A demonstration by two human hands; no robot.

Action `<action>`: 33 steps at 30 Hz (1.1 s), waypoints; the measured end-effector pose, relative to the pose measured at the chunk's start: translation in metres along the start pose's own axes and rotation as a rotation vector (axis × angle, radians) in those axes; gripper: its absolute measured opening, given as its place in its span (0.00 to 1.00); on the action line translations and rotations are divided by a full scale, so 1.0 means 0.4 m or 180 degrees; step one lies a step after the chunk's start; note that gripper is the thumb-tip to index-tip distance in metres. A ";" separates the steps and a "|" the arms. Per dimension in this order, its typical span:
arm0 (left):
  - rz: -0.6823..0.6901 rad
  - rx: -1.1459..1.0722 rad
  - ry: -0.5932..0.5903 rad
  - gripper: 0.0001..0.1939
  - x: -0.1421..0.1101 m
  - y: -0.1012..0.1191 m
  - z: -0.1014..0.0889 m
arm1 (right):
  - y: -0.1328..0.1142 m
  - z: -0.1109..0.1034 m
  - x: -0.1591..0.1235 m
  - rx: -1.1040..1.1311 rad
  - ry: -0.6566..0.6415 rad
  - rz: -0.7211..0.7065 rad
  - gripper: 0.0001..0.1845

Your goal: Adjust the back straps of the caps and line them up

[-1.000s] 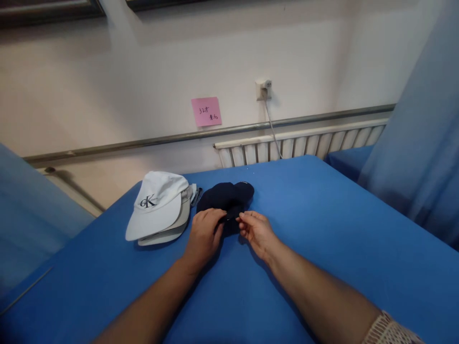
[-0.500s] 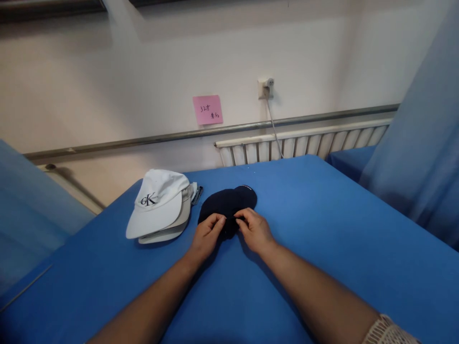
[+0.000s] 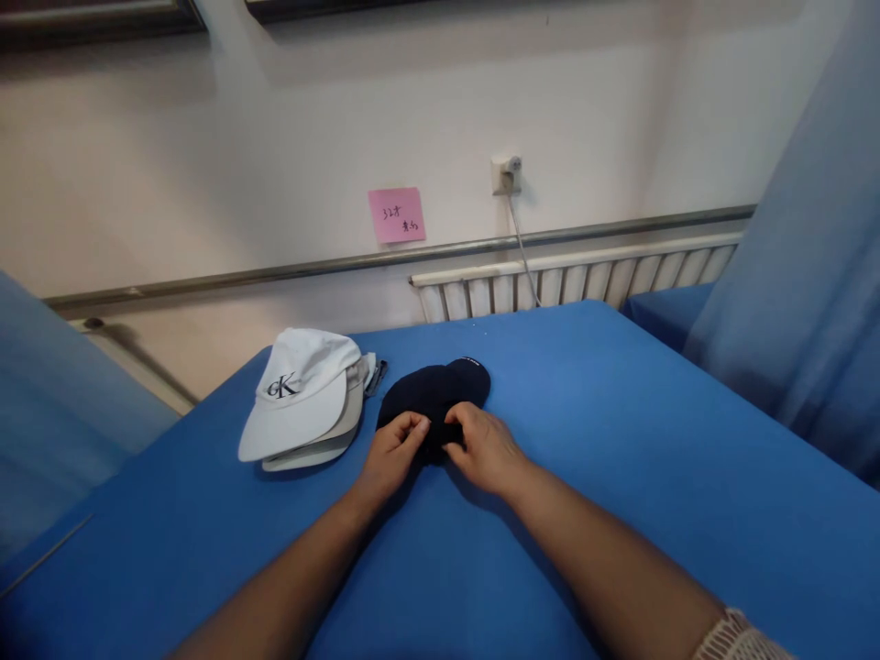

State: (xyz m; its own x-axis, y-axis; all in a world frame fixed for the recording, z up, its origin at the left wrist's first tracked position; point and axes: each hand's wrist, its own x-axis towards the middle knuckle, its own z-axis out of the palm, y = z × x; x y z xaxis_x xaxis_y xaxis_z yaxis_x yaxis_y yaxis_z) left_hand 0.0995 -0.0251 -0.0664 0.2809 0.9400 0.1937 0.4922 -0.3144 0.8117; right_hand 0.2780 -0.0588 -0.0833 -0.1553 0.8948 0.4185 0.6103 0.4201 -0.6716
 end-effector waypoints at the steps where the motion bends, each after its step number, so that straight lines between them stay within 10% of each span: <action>1: 0.0017 0.0010 -0.0007 0.16 0.000 -0.001 0.000 | 0.003 0.001 0.000 0.0020 0.0020 -0.0027 0.14; 20: 0.0831 0.0404 -0.0687 0.10 -0.022 0.017 -0.016 | 0.035 0.000 0.011 0.2672 -0.0489 0.0719 0.10; 33: 0.1792 0.1258 0.0207 0.08 -0.019 0.004 -0.021 | 0.020 0.045 0.011 0.1620 0.0512 0.1439 0.12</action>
State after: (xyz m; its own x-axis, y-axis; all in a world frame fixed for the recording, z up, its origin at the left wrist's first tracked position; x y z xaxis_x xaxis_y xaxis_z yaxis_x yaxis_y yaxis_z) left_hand 0.0914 -0.0315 -0.0621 0.5378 0.6216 0.5695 0.5528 -0.7701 0.3185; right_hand 0.2681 -0.0487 -0.0977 0.1689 0.9816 0.0894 0.1421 0.0655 -0.9877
